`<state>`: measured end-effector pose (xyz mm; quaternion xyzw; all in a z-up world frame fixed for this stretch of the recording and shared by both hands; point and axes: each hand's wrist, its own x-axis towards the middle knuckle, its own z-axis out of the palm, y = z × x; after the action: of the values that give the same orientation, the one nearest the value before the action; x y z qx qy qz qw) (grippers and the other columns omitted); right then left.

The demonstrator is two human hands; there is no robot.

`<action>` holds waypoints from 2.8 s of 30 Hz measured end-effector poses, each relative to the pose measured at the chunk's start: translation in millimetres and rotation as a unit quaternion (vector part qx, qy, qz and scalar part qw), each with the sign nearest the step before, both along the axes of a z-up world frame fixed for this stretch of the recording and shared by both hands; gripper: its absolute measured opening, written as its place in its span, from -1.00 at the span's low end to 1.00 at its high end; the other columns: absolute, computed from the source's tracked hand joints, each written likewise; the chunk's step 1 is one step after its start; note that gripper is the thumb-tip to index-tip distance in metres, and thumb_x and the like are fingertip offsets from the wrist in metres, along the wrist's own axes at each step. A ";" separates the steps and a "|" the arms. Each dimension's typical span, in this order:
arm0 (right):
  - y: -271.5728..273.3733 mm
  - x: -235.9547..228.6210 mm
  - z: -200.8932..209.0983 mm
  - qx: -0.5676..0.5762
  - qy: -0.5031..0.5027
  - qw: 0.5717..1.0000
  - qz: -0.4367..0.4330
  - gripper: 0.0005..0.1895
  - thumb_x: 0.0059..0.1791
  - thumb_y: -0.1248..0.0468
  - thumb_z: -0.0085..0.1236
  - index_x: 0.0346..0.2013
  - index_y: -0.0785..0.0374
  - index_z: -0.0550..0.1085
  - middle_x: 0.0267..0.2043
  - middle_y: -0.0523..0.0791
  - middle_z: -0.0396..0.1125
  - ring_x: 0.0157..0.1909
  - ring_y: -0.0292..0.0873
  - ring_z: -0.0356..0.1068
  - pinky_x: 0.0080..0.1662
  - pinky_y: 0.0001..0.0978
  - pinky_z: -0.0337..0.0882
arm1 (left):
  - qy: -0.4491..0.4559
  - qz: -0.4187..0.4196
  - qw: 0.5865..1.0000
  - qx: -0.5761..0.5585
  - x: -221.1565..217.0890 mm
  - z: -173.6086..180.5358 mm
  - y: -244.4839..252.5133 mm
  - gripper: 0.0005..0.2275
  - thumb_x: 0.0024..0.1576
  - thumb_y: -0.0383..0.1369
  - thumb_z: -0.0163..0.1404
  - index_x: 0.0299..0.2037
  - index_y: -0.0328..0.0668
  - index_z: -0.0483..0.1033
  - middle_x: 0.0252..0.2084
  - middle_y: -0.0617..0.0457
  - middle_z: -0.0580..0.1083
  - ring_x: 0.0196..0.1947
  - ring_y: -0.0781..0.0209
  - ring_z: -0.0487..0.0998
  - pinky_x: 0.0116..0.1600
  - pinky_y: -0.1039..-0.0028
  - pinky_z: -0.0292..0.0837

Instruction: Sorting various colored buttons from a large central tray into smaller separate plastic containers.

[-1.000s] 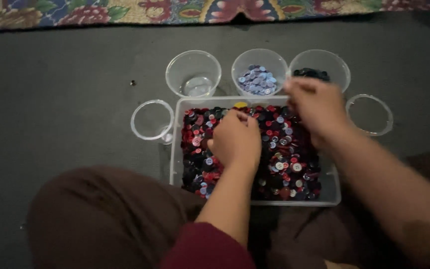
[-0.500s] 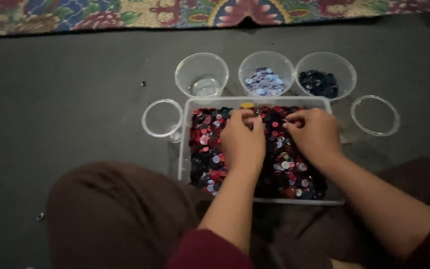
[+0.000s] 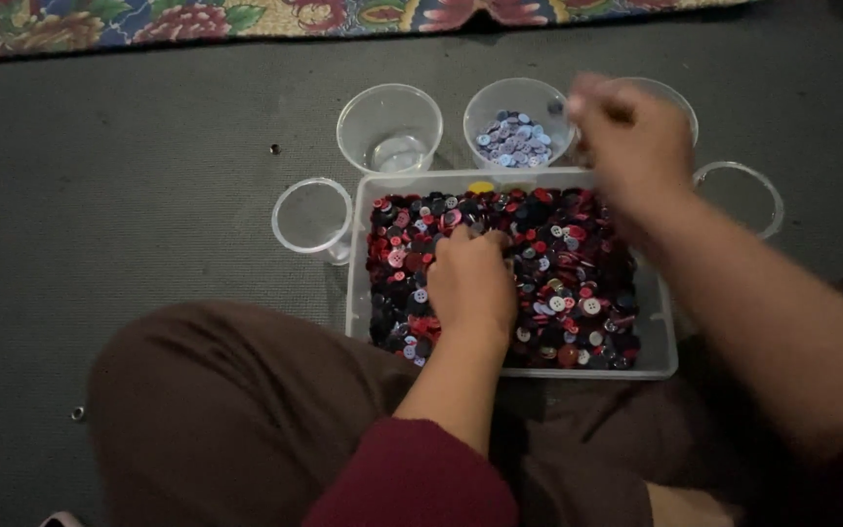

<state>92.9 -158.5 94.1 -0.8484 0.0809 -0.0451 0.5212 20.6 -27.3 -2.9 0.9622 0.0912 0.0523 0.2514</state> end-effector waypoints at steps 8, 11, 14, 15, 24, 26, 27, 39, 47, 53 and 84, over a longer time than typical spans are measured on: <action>-33.1 -32.6 -67.0 -0.245 -0.007 0.962 0.119 -0.82 0.01 0.12 0.31 -0.16 0.06 0.69 -0.27 0.05 0.54 -0.08 0.21 0.52 -0.10 0.04 0.48 | 0.062 -0.061 0.996 0.023 0.4 6.2 0.4 -0.83 0.13 -0.38 0.12 -0.08 0.05 0.59 -0.11 -0.02 0.45 0.03 -0.14 0.49 -0.01 0.13 0.56; -31.4 -48.4 -87.2 -0.301 0.088 0.936 0.159 -0.81 -0.10 0.17 0.34 -0.20 -0.06 0.70 -0.28 -0.07 0.58 -0.09 0.09 0.55 -0.08 -0.07 0.53 | 0.072 -0.058 0.995 0.039 0.6 -0.9 0.0 -0.88 0.11 -0.31 0.17 -0.18 0.10 0.59 -0.14 0.06 0.45 0.02 -0.08 0.48 -0.02 0.17 0.52; -28.8 -50.6 -97.4 -0.335 0.083 0.923 0.168 -0.75 -0.12 0.15 0.36 -0.15 -0.13 0.69 -0.30 -0.15 0.55 -0.13 0.00 0.56 -0.11 -0.19 0.55 | 0.083 -0.056 0.993 0.055 4.0 -10.7 0.0 -0.87 0.07 -0.25 0.22 -0.20 0.15 0.59 -0.13 0.10 0.44 0.03 -0.03 0.46 -0.01 0.20 0.49; -27.0 -51.3 -98.6 -0.353 0.052 0.919 0.166 -0.72 -0.13 0.15 0.38 -0.12 -0.12 0.69 -0.33 -0.14 0.51 -0.15 0.01 0.54 -0.13 -0.19 0.55 | 0.084 -0.057 0.993 0.061 5.3 -14.9 -0.3 -0.85 0.08 -0.23 0.22 -0.18 0.16 0.59 -0.12 0.10 0.44 0.05 -0.03 0.44 0.00 0.20 0.48; -26.2 -64.0 -83.9 -0.287 0.024 0.948 0.134 -0.79 -0.07 0.19 0.33 -0.13 0.01 0.67 -0.36 -0.06 0.44 -0.16 0.11 0.51 -0.13 -0.11 0.53 | 0.022 -0.051 0.997 0.056 3.2 -13.0 -2.8 -0.92 0.06 -0.34 0.21 -0.31 0.07 0.58 -0.26 0.03 0.46 -0.08 -0.08 0.51 -0.10 0.19 0.45; -31.4 -59.6 -101.6 -0.302 0.027 0.945 0.121 -0.81 -0.08 0.16 0.34 -0.18 -0.02 0.67 -0.38 -0.10 0.43 -0.17 0.07 0.51 -0.13 -0.13 0.53 | 0.030 -0.047 0.997 0.051 0.5 -9.3 -3.2 -0.91 0.06 -0.31 0.21 -0.28 0.09 0.56 -0.23 0.04 0.48 -0.06 -0.06 0.51 -0.08 0.19 0.46; -33.8 -57.0 -110.2 -0.317 0.030 0.942 0.109 -0.83 -0.10 0.12 0.35 -0.22 -0.06 0.67 -0.40 -0.15 0.42 -0.18 0.03 0.51 -0.13 -0.15 0.54 | 0.038 -0.044 0.997 0.045 -0.6 -7.2 -3.2 -0.89 0.06 -0.29 0.20 -0.26 0.10 0.55 -0.20 0.06 0.49 -0.04 -0.05 0.51 -0.07 0.19 0.47; -28.1 -58.6 -113.6 -0.285 0.033 0.957 0.040 -0.77 -0.12 0.14 0.38 -0.19 0.02 0.63 -0.36 -0.14 0.36 -0.15 0.07 0.50 -0.12 -0.09 0.54 | -0.095 0.030 0.992 -0.077 -25.7 12.2 13.5 -0.87 0.15 -0.35 0.02 -0.13 -0.06 0.42 -0.29 -0.08 0.51 -0.18 -0.18 0.58 -0.08 0.09 0.53; -26.1 -55.7 -103.7 -0.297 0.019 0.953 0.053 -0.85 -0.01 0.07 0.28 -0.24 0.00 0.68 -0.42 -0.05 0.45 -0.22 0.16 0.51 -0.21 -0.04 0.53 | -0.094 0.049 0.987 -0.121 -31.1 21.5 16.6 -0.90 0.15 -0.33 0.01 -0.16 0.00 0.47 -0.29 -0.04 0.52 -0.17 -0.16 0.60 -0.09 0.10 0.54; -15.7 -12.7 -77.2 -0.238 -0.013 0.969 0.061 -0.77 0.01 0.08 0.19 -0.36 0.10 0.69 -0.52 0.06 0.46 -0.30 0.24 0.51 -0.30 -0.03 0.46 | -0.055 0.085 0.977 -0.186 -28.3 28.1 20.8 -0.92 0.13 -0.28 0.03 -0.22 0.04 0.51 -0.29 -0.02 0.55 -0.13 -0.13 0.62 -0.05 0.12 0.55; 36.4 -46.0 -132.0 -0.196 -0.079 0.939 0.271 -0.45 -0.13 0.31 0.15 0.11 0.57 0.43 0.16 0.38 0.25 0.24 0.50 0.26 0.26 0.22 0.28 | -0.011 0.250 0.916 -0.315 -7.6 18.2 44.5 -0.83 0.08 -0.19 0.06 -0.20 0.05 0.60 -0.27 0.15 0.64 -0.08 0.05 0.65 0.01 0.25 0.54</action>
<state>46.9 -122.1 -37.9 -0.9174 -0.2037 0.0159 0.3415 13.0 17.3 15.3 0.7787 0.3374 0.0926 0.5208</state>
